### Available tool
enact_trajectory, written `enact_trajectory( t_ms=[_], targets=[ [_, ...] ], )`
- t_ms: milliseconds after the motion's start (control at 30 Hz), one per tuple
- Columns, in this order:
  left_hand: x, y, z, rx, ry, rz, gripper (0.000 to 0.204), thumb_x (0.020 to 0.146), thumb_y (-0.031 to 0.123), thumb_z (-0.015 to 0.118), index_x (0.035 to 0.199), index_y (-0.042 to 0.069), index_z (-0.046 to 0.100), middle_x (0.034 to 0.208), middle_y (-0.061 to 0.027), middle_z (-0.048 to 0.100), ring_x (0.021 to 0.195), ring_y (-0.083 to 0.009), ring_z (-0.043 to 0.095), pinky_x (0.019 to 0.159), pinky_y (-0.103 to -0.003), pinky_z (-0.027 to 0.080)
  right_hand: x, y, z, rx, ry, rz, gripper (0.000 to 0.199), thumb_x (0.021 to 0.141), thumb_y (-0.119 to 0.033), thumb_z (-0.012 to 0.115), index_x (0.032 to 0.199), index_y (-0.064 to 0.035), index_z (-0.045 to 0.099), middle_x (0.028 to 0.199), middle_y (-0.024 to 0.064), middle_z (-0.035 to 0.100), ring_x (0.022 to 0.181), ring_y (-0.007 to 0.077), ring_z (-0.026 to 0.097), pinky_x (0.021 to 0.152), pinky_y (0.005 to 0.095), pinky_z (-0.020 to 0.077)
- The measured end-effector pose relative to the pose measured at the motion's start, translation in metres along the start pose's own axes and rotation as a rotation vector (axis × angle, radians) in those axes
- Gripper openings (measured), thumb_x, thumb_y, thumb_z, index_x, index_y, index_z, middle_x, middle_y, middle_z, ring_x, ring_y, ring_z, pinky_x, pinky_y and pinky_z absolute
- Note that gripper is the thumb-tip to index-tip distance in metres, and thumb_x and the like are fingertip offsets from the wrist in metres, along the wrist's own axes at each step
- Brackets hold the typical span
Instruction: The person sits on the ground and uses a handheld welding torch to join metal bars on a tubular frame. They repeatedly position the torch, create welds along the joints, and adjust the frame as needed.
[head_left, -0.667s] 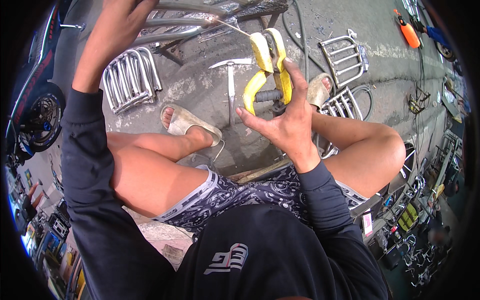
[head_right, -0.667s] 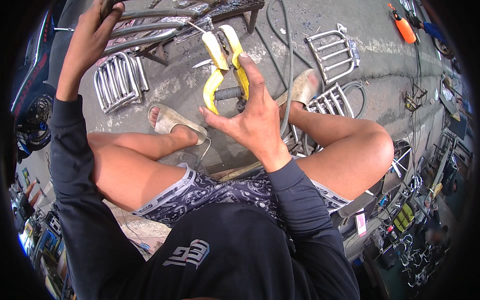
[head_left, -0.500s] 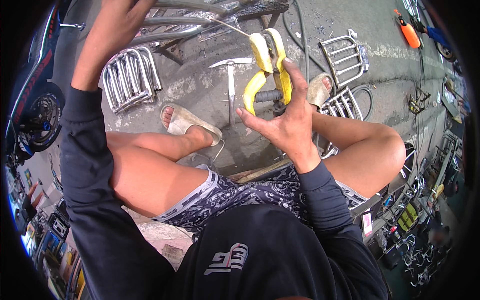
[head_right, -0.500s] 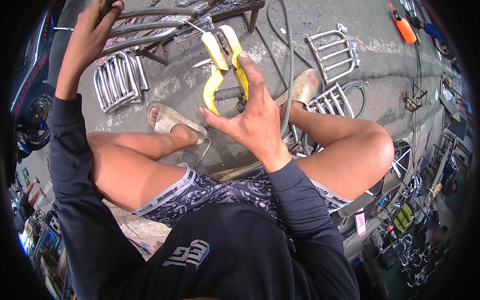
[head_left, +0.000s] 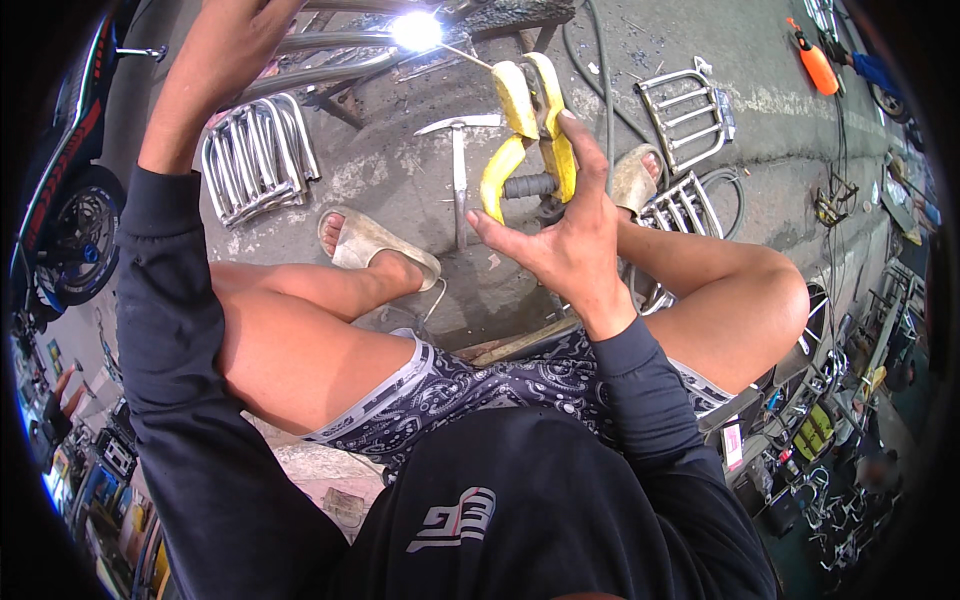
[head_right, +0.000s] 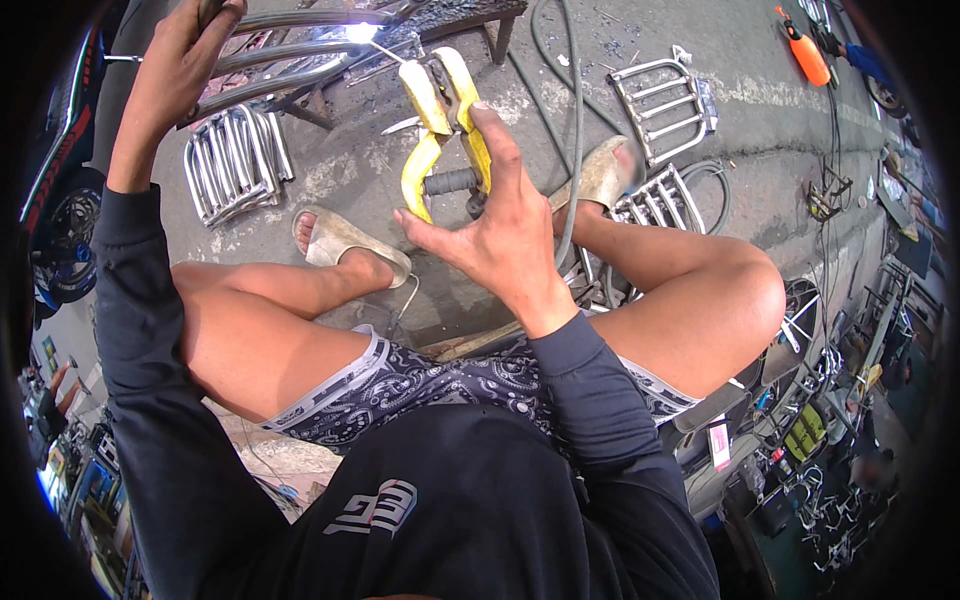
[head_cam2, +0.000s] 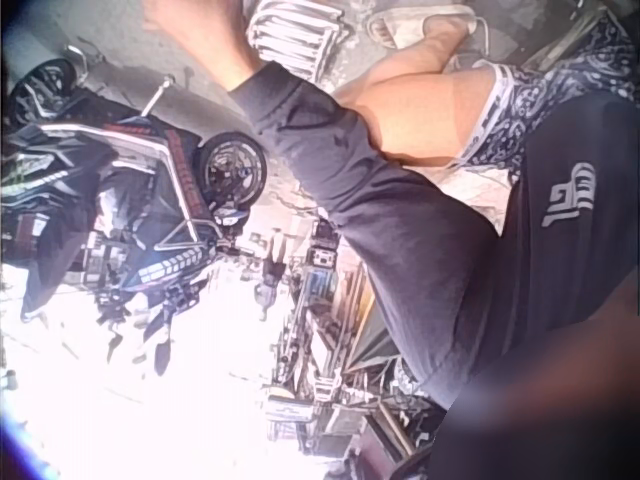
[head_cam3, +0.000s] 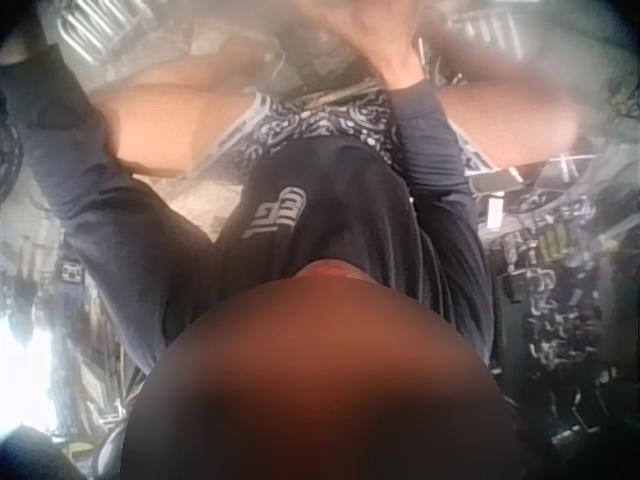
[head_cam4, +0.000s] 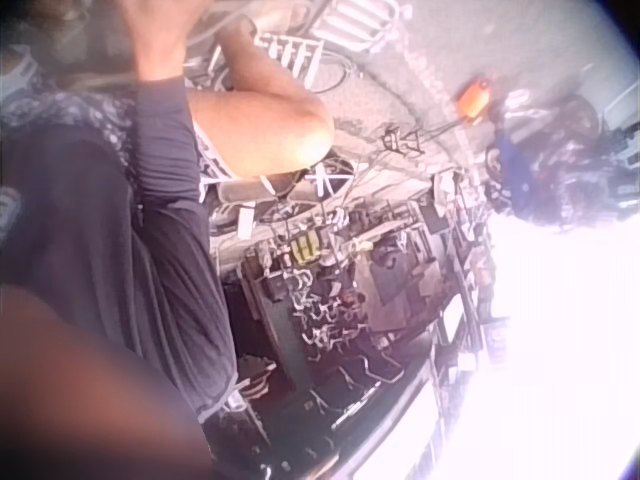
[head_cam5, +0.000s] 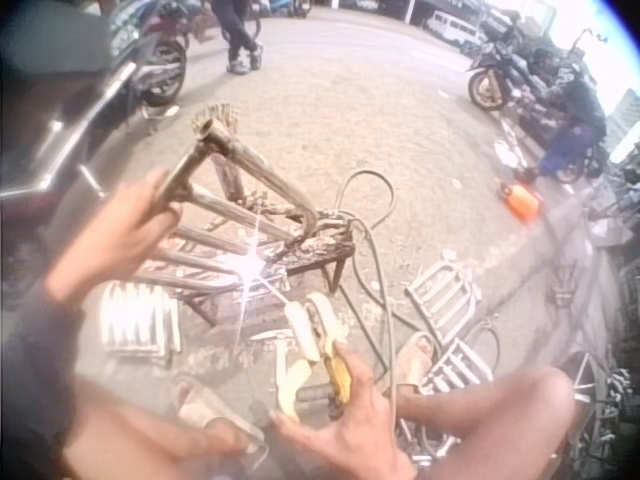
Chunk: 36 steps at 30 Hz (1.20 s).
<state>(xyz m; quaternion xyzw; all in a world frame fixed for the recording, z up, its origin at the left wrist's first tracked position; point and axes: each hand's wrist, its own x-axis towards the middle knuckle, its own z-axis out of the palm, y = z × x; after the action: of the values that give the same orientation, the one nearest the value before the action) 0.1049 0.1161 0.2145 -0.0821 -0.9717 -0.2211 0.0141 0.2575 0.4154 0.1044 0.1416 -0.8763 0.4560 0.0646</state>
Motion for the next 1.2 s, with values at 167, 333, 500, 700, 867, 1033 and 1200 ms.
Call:
enact_trajectory(
  t_ms=[167,333,500,700,867,1033,1200],
  targets=[
    [0.002,0.001,0.001,-0.006,0.024,0.03,0.021,0.109,0.008,0.052,0.122,-0.002,0.064,0.1,-0.0104,0.067,0.079,-0.0163,0.062,0.071,-0.031,0.059,0.001,0.0,0.0,-0.016,-0.006,-0.006,0.124,0.069,-0.029,0.106,0.163,-0.0005,0.03,0.154,0.0276,0.054,0.138,0.0392,0.063,0.114,0.0482,0.0534],
    [0.003,0.002,0.002,0.003,0.024,0.015,0.021,0.109,0.009,0.053,0.124,-0.002,0.064,0.1,-0.009,0.067,0.079,-0.0155,0.062,0.07,-0.029,0.058,0.001,0.001,0.002,0.067,0.022,0.026,0.124,0.07,-0.029,0.105,0.164,-0.0035,0.03,0.151,0.0272,0.058,0.133,0.0389,0.066,0.11,0.0474,0.0567],
    [0.004,0.002,0.002,-0.008,0.061,-0.025,0.021,0.111,0.012,0.054,0.126,0.001,0.065,0.096,-0.0045,0.065,0.076,-0.0129,0.057,0.066,-0.029,0.052,0.003,0.003,0.002,0.036,0.039,-0.012,0.124,0.07,-0.025,0.106,0.164,-0.0015,0.028,0.151,0.0266,0.056,0.132,0.0345,0.066,0.11,0.0453,0.0567],
    [0.006,0.004,0.0,-0.061,0.06,-0.087,0.021,0.113,0.015,0.055,0.127,0.004,0.066,0.091,0.0,0.059,0.073,-0.0107,0.052,0.066,-0.029,0.049,0.001,0.003,0.004,0.078,0.005,0.046,0.124,0.07,-0.024,0.106,0.164,-0.0015,0.028,0.151,0.0269,0.056,0.129,0.0345,0.068,0.108,0.0441,0.0581],
    [0.011,-0.007,0.005,-0.063,0.057,-0.138,0.023,0.113,0.016,0.055,0.13,0.004,0.065,0.095,-0.0021,0.061,0.078,-0.0119,0.056,0.071,-0.031,0.052,0.001,0.001,0.002,0.054,0.001,0.019,0.125,0.069,-0.025,0.106,0.164,0.0007,0.029,0.152,0.0273,0.055,0.132,0.035,0.066,0.11,0.0451,0.0569],
    [0.022,-0.028,0.012,-0.09,0.12,0.03,0.027,0.113,0.016,0.056,0.135,0.003,0.064,0.108,-0.0079,0.068,0.091,-0.0167,0.066,0.083,-0.033,0.059,0.001,-0.001,0.002,0.025,-0.01,0.028,0.125,0.069,-0.026,0.106,0.163,0.0015,0.03,0.154,0.0268,0.055,0.135,0.035,0.065,0.111,0.0458,0.0566],
    [0.022,-0.028,0.01,-0.033,0.06,-0.083,0.028,0.112,0.015,0.058,0.137,0.003,0.063,0.107,-0.0069,0.068,0.086,-0.0148,0.063,0.076,-0.03,0.057,0.0,0.002,0.003,0.043,-0.013,0.042,0.125,0.07,-0.026,0.106,0.164,0.0008,0.029,0.155,0.0263,0.055,0.135,0.0345,0.066,0.11,0.0456,0.057]
  ],
)
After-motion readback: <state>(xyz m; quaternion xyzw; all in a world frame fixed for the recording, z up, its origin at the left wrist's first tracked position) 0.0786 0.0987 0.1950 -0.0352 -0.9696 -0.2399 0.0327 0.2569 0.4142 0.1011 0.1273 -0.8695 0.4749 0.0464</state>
